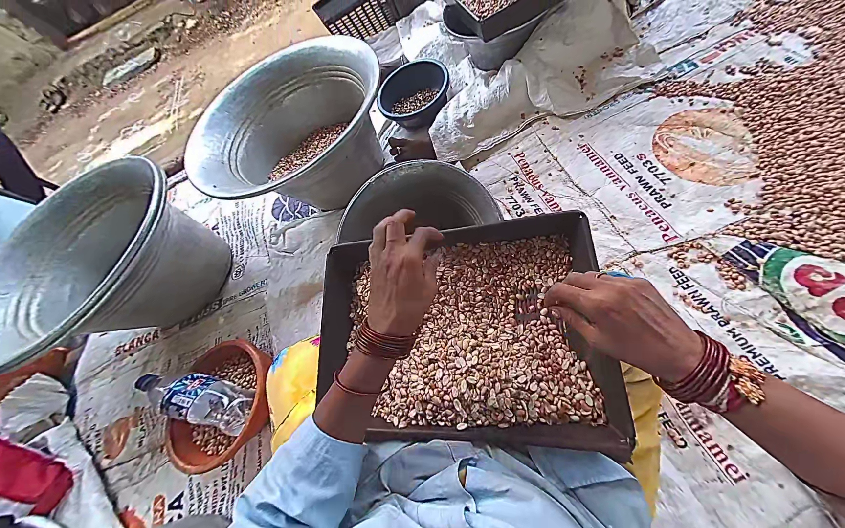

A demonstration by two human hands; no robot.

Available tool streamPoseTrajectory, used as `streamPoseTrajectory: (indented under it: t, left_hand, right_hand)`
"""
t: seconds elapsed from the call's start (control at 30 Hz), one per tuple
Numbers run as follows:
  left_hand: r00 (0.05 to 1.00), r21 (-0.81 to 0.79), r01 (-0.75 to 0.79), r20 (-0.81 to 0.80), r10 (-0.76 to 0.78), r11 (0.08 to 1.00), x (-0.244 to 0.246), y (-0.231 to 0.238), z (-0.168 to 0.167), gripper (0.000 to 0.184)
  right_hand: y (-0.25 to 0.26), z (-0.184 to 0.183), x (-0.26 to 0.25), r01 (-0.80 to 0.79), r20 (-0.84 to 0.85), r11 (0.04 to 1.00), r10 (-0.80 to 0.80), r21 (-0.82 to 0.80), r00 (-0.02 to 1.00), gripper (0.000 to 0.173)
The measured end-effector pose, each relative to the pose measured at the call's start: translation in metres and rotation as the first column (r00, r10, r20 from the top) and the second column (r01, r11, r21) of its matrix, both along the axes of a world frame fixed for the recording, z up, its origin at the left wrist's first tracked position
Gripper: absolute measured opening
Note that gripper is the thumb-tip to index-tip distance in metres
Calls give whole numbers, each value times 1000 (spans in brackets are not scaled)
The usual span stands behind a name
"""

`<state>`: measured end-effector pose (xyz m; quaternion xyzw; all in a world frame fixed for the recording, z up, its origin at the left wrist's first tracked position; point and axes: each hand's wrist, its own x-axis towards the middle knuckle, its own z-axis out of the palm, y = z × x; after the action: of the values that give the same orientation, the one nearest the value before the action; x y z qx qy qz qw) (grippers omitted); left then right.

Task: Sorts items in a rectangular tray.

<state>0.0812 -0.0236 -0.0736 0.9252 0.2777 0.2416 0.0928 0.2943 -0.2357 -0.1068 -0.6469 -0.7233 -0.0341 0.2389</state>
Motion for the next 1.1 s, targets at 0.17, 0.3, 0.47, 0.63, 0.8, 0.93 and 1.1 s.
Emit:
streamPoseTrajectory:
  t: [0.17, 0.3, 0.47, 0.63, 0.8, 0.93, 1.1]
  left_hand:
    - [966, -128, 110, -219, -136, 986, 15, -41, -46, 12]
    - [947, -104, 103, -293, -129, 989, 19, -53, -66, 14]
    - [941, -223, 126, -281, -188, 967, 16, -44, -66, 19]
    - [950, -233, 153, -232, -208, 960, 14, -44, -69, 20]
    - [967, -852, 246, 180, -182, 461, 10, -41, -61, 18]
    - [854, -960, 281, 257, -453, -15, 10, -88, -49, 27]
    - [705, -994, 89, 14, -709, 69, 27, -126, -58, 32]
  right_hand:
    - [0, 2, 8, 55, 0, 998, -55, -11, 998, 18]
    - [-1, 6, 17, 125, -49, 992, -125, -19, 991, 14]
    - [-1, 13, 28, 207, -113, 978, -209, -28, 971, 12]
    - [-1, 9, 28, 215, -110, 975, -220, -54, 969, 11]
    - [-2, 9, 26, 206, -129, 976, -213, -65, 969, 10]
    - [-1, 10, 28, 215, -139, 974, -224, -74, 965, 10]
    - [-2, 9, 29, 214, -130, 971, -227, -110, 965, 11]
